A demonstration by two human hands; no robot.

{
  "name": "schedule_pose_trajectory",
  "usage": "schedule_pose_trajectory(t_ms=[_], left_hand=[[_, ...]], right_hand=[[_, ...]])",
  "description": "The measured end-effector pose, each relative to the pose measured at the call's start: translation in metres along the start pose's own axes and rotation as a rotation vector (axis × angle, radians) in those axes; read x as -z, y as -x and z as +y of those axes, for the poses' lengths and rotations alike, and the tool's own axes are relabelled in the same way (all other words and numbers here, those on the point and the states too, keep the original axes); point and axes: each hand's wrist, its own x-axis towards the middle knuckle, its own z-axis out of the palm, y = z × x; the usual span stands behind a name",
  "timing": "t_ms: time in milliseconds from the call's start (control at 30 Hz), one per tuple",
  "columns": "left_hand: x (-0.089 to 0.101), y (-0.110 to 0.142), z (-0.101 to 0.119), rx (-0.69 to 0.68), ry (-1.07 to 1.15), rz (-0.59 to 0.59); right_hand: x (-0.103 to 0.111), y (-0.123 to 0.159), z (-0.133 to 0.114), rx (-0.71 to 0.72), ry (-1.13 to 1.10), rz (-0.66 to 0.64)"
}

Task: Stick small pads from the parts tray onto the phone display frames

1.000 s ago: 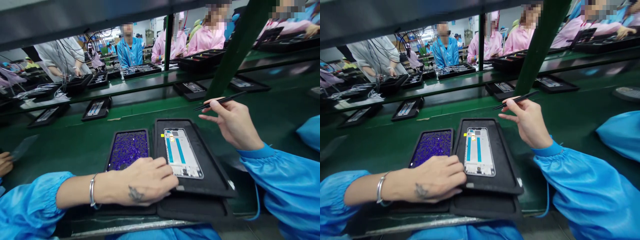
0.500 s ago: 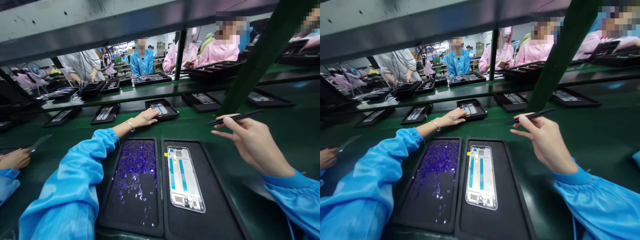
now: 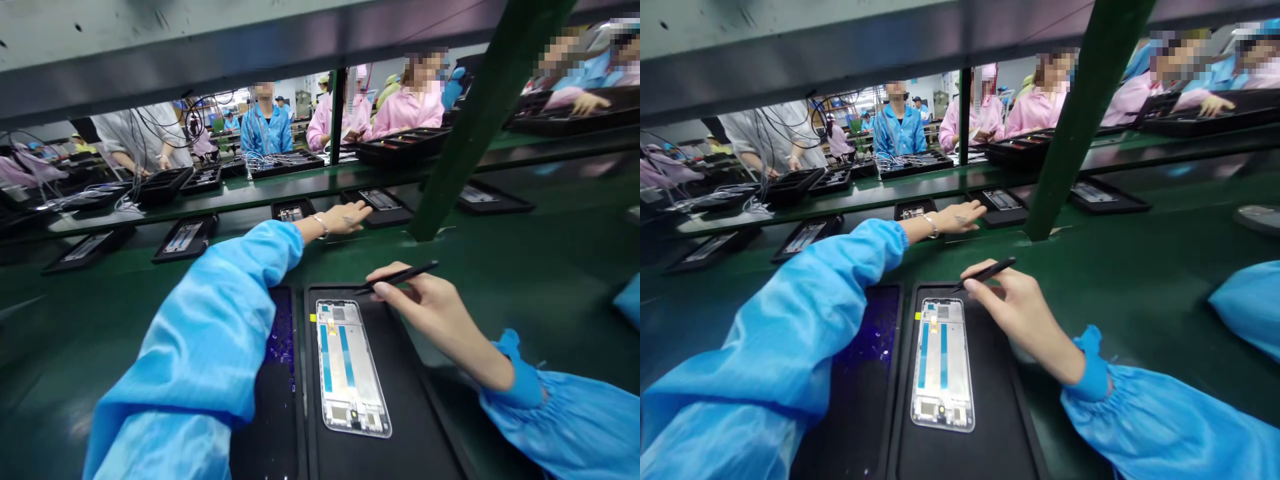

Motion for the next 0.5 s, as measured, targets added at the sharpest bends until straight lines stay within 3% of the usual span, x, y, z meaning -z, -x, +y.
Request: schedule_pose_trajectory(t_ms=[100, 200, 367, 500], left_hand=[[-0.004, -0.022, 0.032, 0.043, 0.023, 0.014], [-0.012, -0.027, 0.041, 0.103, 0.035, -0.002], [-0.023, -0.024, 0.027, 0.087, 0.064, -0.038], [-0.021, -0.014, 0.012, 0.031, 0.087, -0.02]], right_hand=[[0.001, 0.003, 0.003, 0.103, 0.123, -0.029], [0.003, 0.004, 0.002, 0.134, 0.131, -0.02], [0.005, 0.004, -0.004, 0.129, 0.078, 0.011], [0.006, 0.003, -0.01, 0.074, -0.022, 0.02]])
